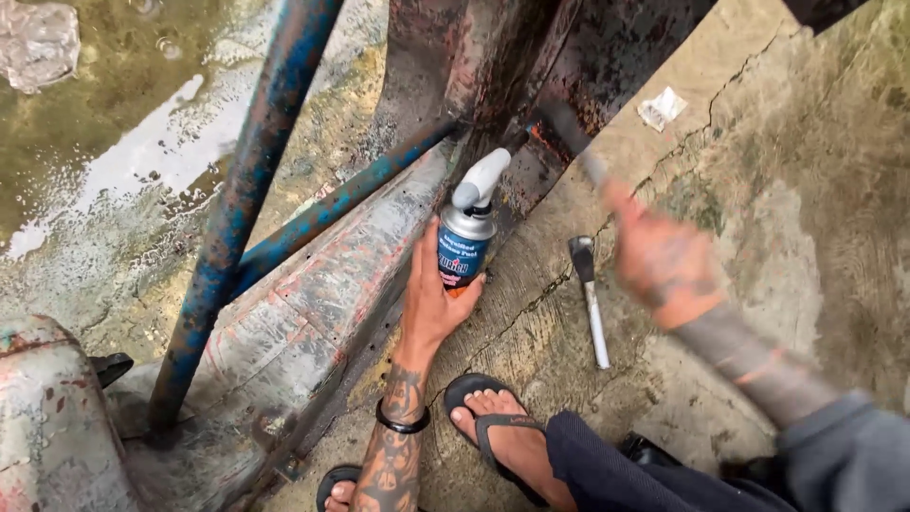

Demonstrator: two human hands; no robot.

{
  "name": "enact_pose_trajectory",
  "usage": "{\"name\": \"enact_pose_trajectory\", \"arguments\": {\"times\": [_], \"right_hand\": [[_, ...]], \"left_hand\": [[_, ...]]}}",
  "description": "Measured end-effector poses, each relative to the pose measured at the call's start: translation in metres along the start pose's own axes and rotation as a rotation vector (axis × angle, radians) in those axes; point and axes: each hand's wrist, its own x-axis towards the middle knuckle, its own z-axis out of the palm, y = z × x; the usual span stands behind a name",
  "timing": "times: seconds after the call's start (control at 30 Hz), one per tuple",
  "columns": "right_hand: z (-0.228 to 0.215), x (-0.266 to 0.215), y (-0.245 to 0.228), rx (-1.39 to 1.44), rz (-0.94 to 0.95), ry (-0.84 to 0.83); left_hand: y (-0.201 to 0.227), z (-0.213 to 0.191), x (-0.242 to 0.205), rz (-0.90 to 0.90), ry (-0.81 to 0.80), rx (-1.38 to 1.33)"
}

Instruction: Heating a motorcycle frame with a blowtorch and scraping it with a wire brush to remove old paint or rust.

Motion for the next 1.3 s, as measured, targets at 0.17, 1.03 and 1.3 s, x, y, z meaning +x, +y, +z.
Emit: {"name": "enact_pose_trajectory", "arguments": {"times": [0.17,1.03,1.3], "right_hand": [[0.087,0.033,0.015,0.039,-0.096,-0.014],[0.109,0.036,0.002,0.182,-0.085,0.177],[0.08,0.038,0.005,0.173,-0.085,0.279]], "left_hand": [[0.006,0.0,0.001,0.0,0.034,0.027],[0.011,-0.014,-0.004,0.04,0.077,0.044],[0.003,-0.014,-0.004,0.018,0.073,0.052]]}}
